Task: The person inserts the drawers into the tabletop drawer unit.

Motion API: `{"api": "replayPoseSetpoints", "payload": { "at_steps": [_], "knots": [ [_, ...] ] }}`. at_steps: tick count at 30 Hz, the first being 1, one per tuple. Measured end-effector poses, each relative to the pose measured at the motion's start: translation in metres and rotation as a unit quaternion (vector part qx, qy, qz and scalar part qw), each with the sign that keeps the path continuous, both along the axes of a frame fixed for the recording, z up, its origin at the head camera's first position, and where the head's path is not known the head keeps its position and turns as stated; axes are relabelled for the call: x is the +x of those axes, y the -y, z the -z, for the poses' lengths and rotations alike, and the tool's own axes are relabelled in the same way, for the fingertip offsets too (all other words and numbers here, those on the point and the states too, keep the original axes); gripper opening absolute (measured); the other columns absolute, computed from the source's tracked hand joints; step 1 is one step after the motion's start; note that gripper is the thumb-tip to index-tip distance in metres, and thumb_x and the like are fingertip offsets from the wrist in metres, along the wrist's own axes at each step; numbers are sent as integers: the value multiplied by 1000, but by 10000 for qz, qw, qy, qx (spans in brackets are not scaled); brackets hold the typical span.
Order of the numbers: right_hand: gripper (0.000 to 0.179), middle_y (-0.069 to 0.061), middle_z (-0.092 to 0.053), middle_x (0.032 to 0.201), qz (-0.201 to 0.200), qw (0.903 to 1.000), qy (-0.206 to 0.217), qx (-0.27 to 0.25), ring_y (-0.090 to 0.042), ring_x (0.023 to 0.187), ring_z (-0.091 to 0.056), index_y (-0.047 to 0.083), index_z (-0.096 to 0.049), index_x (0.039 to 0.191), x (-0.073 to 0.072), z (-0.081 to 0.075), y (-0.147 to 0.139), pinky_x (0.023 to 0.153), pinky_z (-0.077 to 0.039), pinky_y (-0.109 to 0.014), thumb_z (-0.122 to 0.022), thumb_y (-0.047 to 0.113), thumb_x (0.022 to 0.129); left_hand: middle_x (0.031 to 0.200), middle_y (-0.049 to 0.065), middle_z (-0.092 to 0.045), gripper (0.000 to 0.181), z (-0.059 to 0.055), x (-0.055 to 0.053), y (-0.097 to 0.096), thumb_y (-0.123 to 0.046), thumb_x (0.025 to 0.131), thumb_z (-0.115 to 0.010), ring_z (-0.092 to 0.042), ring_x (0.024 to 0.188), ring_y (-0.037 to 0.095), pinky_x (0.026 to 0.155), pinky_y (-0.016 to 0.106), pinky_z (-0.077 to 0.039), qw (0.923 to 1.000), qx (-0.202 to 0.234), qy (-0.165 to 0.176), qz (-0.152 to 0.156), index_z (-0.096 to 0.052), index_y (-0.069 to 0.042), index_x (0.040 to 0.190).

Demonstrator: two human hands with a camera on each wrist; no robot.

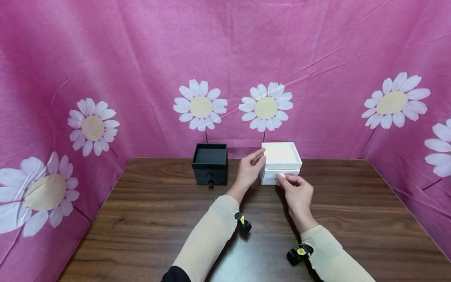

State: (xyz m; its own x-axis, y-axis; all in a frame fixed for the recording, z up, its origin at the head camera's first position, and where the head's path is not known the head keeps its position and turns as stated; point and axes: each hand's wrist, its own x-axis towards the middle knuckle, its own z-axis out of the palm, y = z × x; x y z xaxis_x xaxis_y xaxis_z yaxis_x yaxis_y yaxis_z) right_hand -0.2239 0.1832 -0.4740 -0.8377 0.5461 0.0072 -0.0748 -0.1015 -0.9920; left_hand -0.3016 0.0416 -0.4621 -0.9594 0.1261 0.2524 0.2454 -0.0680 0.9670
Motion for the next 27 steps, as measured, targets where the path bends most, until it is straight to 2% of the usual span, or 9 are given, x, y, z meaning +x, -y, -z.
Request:
{"api": "replayPoseSetpoints", "payload": {
  "at_steps": [7, 16, 18, 23, 27],
  "knots": [
    [16, 15, -71, 70, -62, 10000, 34, 8, 0, 65, -73, -8, -77, 99, -3, 0, 1, 69, -66, -20, -86, 1, 89, 141, 20, -71, 36, 1, 0, 0, -10, 104, -69, -68, 135, 31, 106, 25, -60, 10000, 45, 59, 14, -72, -3, 140],
    [9, 13, -72, 70, -31, 9999, -23, -97, -2, 64, -74, 5, -79, 88, -6, 3, 1, 69, -66, -22, -86, -1, 89, 141, 20, -72, 36, 1, 0, 0, -10, 104, -69, -68, 135, 31, 105, 25, -60, 9999, 95, 121, -18, -72, -2, 139],
    [8, 13, -72, 71, -77, 9999, -48, -121, -2, 65, -75, -1, -79, 93, -6, 3, 0, 70, -67, -22, -86, -1, 89, 141, 20, -71, 36, 1, 0, -1, -10, 104, -69, -68, 135, 31, 105, 25, -60, 9998, 117, 133, -34, -72, -2, 139],
    [27, 13, -73, 69, -197, 9998, 36, 10, -1, 66, -74, -13, -75, 110, -2, 4, -6, 69, -65, -20, -85, 4, 92, 143, 19, -70, 37, 0, 1, 0, -10, 105, -69, -67, 137, 30, 107, 25, -59, 9997, 67, 209, 117, -70, -3, 141],
    [32, 12, -76, 73, -447, 9988, 177, -9, -2, 71, -77, -15, -72, 118, 3, 0, -9, 75, -67, -21, -79, 8, 98, 146, 17, -69, 39, -5, 3, 9, -12, 106, -68, -66, 139, 29, 110, 29, -58, 9991, -283, 208, 221, -68, -5, 145]
  ]
}}
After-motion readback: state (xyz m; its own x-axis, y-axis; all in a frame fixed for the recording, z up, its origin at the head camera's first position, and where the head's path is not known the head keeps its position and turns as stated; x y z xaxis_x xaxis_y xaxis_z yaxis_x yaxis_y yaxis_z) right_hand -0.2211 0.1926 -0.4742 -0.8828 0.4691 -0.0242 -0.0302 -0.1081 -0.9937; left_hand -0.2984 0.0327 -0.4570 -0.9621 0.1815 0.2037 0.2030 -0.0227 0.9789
